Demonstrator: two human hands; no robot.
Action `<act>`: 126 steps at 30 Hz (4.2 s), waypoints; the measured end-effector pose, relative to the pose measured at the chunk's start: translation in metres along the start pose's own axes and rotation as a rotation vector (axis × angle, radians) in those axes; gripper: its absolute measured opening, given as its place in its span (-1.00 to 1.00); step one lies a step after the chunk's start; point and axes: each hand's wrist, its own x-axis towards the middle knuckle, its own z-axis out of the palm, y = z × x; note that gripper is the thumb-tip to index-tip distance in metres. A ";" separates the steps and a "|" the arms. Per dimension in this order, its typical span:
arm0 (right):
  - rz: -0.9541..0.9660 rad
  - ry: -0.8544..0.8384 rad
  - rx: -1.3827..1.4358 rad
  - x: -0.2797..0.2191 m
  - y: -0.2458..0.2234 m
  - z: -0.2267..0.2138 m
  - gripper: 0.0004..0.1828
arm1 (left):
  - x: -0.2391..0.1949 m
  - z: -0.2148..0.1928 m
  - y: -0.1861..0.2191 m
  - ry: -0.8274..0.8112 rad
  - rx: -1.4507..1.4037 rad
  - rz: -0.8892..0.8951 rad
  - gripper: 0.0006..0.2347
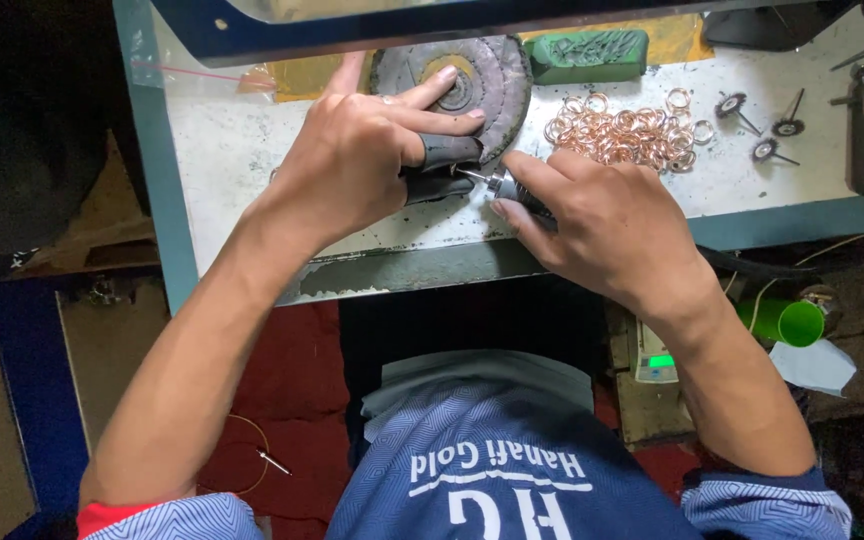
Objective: The person uses a rotary tool with a polishing attachment to smooth and polish small copper-colored metal rings. They hold each ring with a finger guard and apply the tool to the surface, then place the finished rings on the workbench.
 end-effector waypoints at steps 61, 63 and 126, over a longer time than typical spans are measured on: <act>0.037 -0.032 0.091 -0.002 0.001 0.001 -0.49 | 0.008 -0.005 0.010 -0.074 0.019 -0.070 -0.61; 0.027 -0.068 0.097 -0.001 0.001 -0.002 -0.47 | 0.007 -0.005 0.009 -0.069 0.007 -0.060 -0.56; 0.192 0.487 0.185 -0.048 0.011 0.012 -0.56 | -0.005 0.001 0.021 0.043 0.022 -0.054 -0.62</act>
